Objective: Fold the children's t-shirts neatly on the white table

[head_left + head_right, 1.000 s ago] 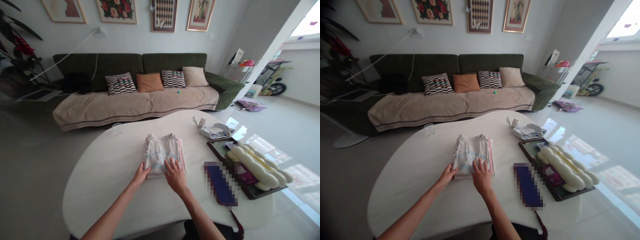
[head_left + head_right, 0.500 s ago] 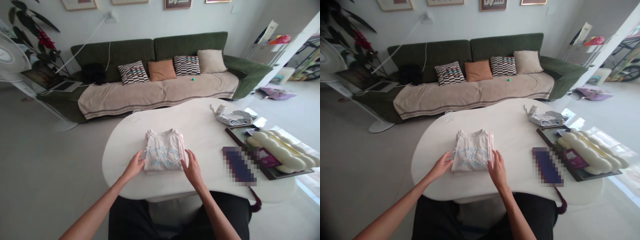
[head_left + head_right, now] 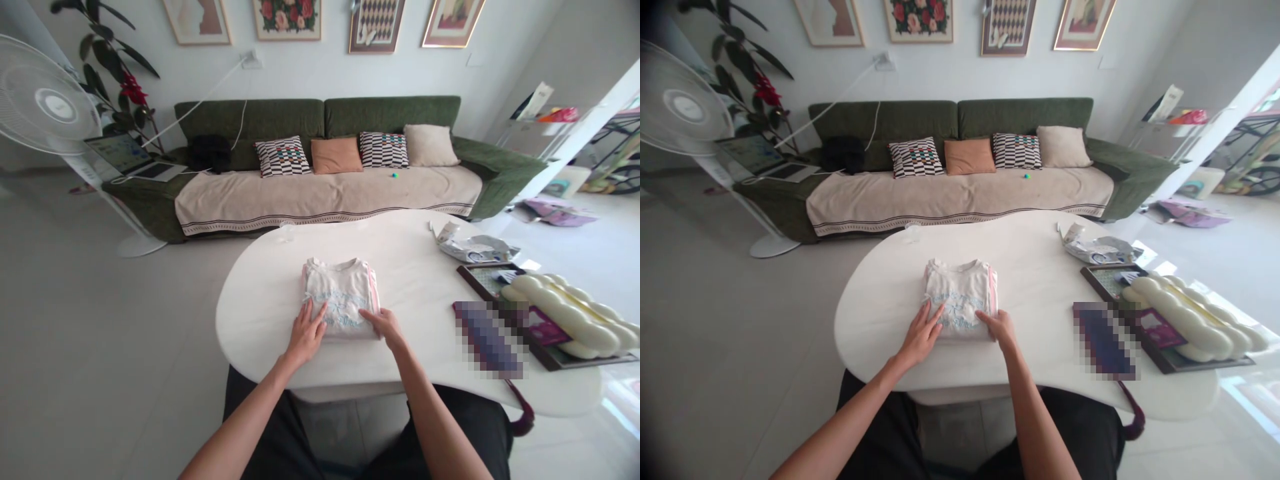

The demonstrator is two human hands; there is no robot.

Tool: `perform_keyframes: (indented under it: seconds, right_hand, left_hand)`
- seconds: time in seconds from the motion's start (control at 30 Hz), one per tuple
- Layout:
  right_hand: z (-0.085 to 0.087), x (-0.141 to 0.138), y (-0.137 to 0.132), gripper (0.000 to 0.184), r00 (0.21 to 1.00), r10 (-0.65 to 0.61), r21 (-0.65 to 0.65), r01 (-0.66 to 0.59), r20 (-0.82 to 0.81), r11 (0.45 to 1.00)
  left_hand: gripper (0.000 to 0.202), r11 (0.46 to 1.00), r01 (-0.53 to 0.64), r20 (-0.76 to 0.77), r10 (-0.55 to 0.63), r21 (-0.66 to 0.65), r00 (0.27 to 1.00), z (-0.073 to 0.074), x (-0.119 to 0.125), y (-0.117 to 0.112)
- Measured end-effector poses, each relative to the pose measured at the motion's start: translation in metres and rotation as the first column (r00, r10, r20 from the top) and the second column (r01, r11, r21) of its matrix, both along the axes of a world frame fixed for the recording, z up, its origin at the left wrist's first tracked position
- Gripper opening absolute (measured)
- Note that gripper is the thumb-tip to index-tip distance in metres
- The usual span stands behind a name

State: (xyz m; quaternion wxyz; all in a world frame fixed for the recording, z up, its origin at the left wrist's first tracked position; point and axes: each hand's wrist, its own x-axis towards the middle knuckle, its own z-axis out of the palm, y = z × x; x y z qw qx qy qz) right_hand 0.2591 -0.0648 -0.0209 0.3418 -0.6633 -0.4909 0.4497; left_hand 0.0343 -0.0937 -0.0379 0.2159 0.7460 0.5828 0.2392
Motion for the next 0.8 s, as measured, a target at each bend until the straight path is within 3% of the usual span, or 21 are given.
perform_keyframes:
  seconds: [0.13, 0.23, 0.3, 0.37, 0.47, 0.53, 0.57, 0.63, 0.7, 0.8]
  right_hand:
    - [0.025, -0.004, 0.0, 0.033, 0.975, 0.117, -0.008, -0.12, -0.19, 0.993]
    - [0.057, -0.022, 0.007, 0.035, 0.949, 0.168, 0.071, -0.155, -0.265, 0.985]
    - [0.084, -0.046, 0.014, 0.039, 0.941, 0.186, 0.145, -0.15, -0.281, 0.978]
    - [0.11, -0.077, 0.019, 0.043, 0.935, 0.247, 0.22, -0.193, -0.254, 0.956]
    - [0.129, -0.122, 0.022, 0.045, 0.863, 0.498, 0.304, -0.455, -0.079, 0.837]
    - [0.119, -0.141, 0.019, 0.044, 0.808, 0.571, 0.291, -0.586, 0.145, 0.756]
    - [0.109, -0.147, 0.016, 0.042, 0.796, 0.555, 0.27, -0.604, 0.242, 0.749]
    - [0.079, -0.154, 0.007, 0.041, 0.775, 0.508, 0.224, -0.608, 0.377, 0.761]
    - [0.047, -0.161, -0.004, 0.047, 0.752, 0.514, 0.182, -0.621, 0.412, 0.763]
    - [0.014, -0.176, -0.022, 0.058, 0.724, 0.523, 0.142, -0.636, 0.45, 0.759]
  left_hand:
    - [0.048, 0.998, -0.017, 0.048, 0.02, -0.066, 0.999, 0.019, 0.001, 0.003]
    - [0.053, 0.994, -0.005, 0.282, 0.036, -0.111, 0.959, 0.03, 0.003, 0.01]
    - [0.056, 0.98, 0.032, 0.563, 0.088, -0.199, 0.822, 0.036, 0.0, 0.015]
    - [0.057, 0.95, 0.095, 0.762, 0.176, -0.297, 0.623, 0.04, -0.011, 0.015]
    - [0.048, 0.911, 0.076, 0.858, 0.352, -0.406, 0.374, 0.035, -0.051, 0.005]
    - [0.038, 0.852, -0.055, 0.835, 0.521, -0.52, 0.177, 0.025, -0.091, -0.006]
    - [0.035, 0.8, -0.122, 0.798, 0.598, -0.588, 0.075, 0.02, -0.112, -0.013]
    - [0.032, 0.7, -0.214, 0.723, 0.69, -0.682, -0.048, 0.01, -0.151, -0.027]
    - [0.028, 0.643, -0.253, 0.681, 0.725, -0.723, -0.1, 0.004, -0.177, -0.037]
    - [0.018, 0.623, -0.291, 0.673, 0.731, -0.726, -0.112, 0.004, -0.193, -0.045]
